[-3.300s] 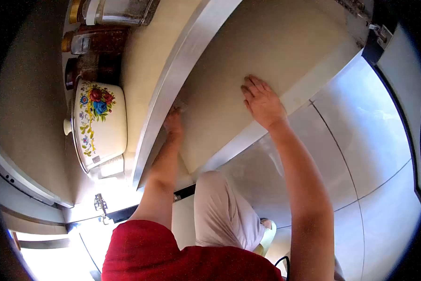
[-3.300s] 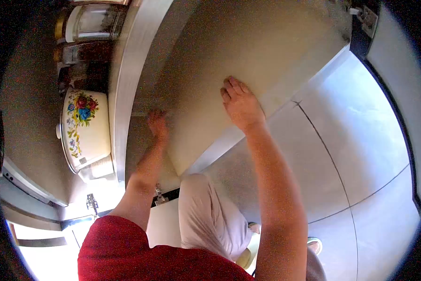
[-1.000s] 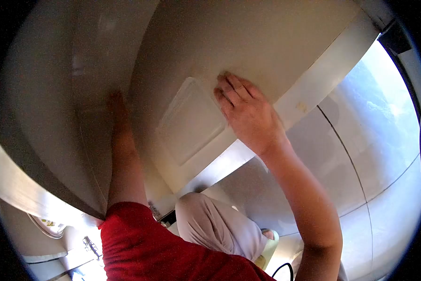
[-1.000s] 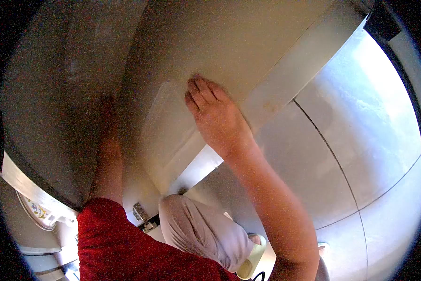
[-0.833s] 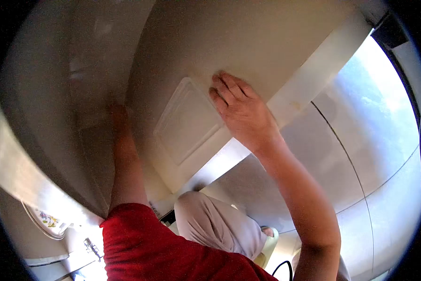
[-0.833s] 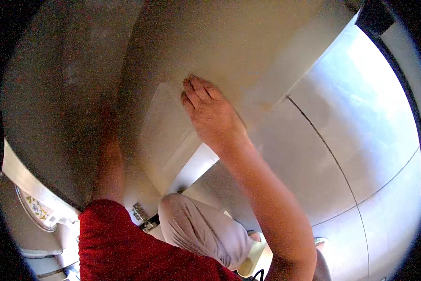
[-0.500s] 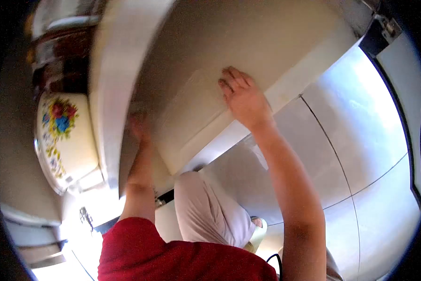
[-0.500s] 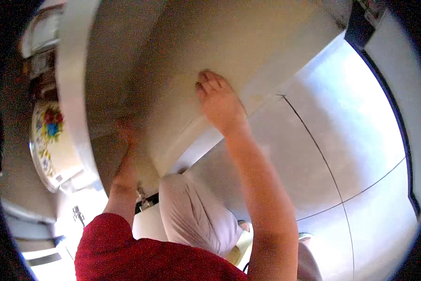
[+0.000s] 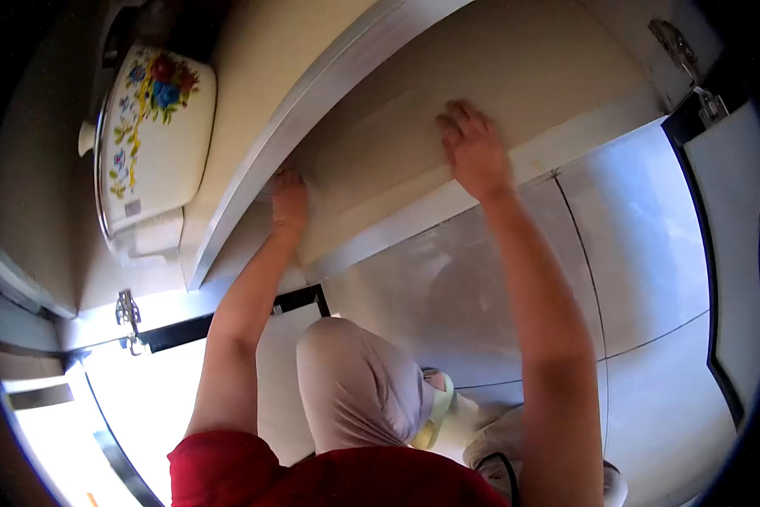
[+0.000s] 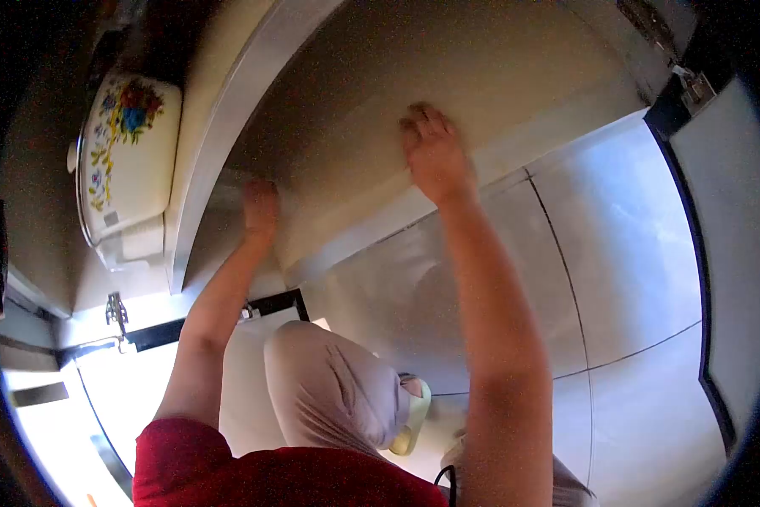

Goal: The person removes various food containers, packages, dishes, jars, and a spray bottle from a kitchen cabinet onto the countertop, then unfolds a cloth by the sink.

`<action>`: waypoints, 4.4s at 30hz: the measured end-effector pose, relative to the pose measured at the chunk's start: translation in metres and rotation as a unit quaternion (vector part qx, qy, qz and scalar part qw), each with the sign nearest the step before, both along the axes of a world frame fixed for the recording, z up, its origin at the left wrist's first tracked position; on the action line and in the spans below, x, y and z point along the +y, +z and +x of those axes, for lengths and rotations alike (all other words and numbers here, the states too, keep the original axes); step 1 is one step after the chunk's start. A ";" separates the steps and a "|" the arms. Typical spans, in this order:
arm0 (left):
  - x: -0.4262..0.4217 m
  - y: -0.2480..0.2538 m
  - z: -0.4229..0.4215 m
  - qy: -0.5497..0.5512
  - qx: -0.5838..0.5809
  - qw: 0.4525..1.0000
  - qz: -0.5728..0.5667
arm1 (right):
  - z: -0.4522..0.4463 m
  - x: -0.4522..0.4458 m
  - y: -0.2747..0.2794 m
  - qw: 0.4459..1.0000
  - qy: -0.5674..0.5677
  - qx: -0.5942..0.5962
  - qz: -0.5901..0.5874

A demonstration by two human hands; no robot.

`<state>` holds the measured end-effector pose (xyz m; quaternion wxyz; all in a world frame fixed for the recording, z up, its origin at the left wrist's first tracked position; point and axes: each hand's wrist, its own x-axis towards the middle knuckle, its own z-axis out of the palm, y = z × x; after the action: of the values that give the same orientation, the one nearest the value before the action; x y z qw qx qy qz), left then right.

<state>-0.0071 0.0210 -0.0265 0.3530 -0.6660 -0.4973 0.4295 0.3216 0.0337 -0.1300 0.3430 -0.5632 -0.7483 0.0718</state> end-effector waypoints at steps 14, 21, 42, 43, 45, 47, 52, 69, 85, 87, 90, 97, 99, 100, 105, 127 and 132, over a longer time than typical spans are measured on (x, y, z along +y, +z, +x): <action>-0.161 0.060 0.076 0.044 -0.029 0.970 -0.236 | 0.014 -0.010 0.005 0.983 0.077 0.159 -0.057; -0.140 0.092 0.114 0.027 -0.418 0.840 -0.345 | 0.013 -0.140 0.076 0.748 0.339 0.366 -0.438; -0.020 -0.072 -0.044 0.291 -0.723 0.606 0.157 | -0.058 0.035 0.035 0.935 -0.023 0.275 -0.223; -0.019 -0.078 -0.046 0.413 -0.694 0.579 0.115 | -0.054 0.035 0.020 0.935 -0.023 0.273 -0.223; -0.028 -0.072 -0.040 0.421 -0.746 0.512 0.070 | -0.043 0.034 -0.001 0.980 -0.039 0.099 -0.169; -0.030 -0.069 -0.032 0.424 -0.790 0.442 0.024 | -0.043 0.011 0.019 0.971 -0.066 0.073 -0.218; -0.020 -0.111 -0.038 0.358 -0.778 0.505 0.108 | -0.067 -0.019 -0.009 0.985 -0.099 0.020 -0.140; -0.070 -0.066 -0.001 0.466 -0.883 -0.056 -0.003 | 0.013 -0.060 0.069 0.740 -0.048 0.538 -0.400; -0.201 0.154 0.094 0.511 -0.852 -0.099 -0.065 | 0.092 -0.249 0.259 0.694 -0.136 0.587 -0.393; -0.225 0.192 0.099 0.525 -0.842 -0.094 -0.087 | 0.098 -0.285 0.299 0.679 -0.153 0.600 -0.394; -0.256 0.266 0.115 0.538 -0.829 -0.085 -0.126 | 0.103 -0.334 0.377 0.657 -0.188 0.622 -0.382; -0.303 0.451 0.155 0.564 -0.797 -0.057 -0.208 | 0.122 -0.445 0.562 0.633 -0.273 0.642 -0.337; -0.308 0.495 0.167 0.557 -0.792 -0.048 -0.245 | 0.126 -0.472 0.613 0.643 -0.281 0.643 -0.306; -0.308 0.513 0.176 0.552 -0.789 -0.043 -0.266 | 0.128 -0.485 0.633 0.645 -0.297 0.643 -0.287; -0.315 0.588 0.236 0.515 -0.781 0.023 -0.352 | 0.144 -0.550 0.690 0.647 -0.327 0.666 -0.176; -0.515 0.702 0.665 0.329 -0.642 0.163 -0.673 | 0.387 -0.861 0.822 0.551 -0.505 0.660 0.073; -0.567 0.749 0.787 0.261 -0.522 0.162 -0.796 | 0.432 -0.922 0.856 0.505 -0.550 0.642 0.176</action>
<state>0.7797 -0.5463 0.7225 -0.8445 -0.4831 -0.0967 0.2101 0.7540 -0.8886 0.7258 0.7921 -0.5892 0.1392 0.0771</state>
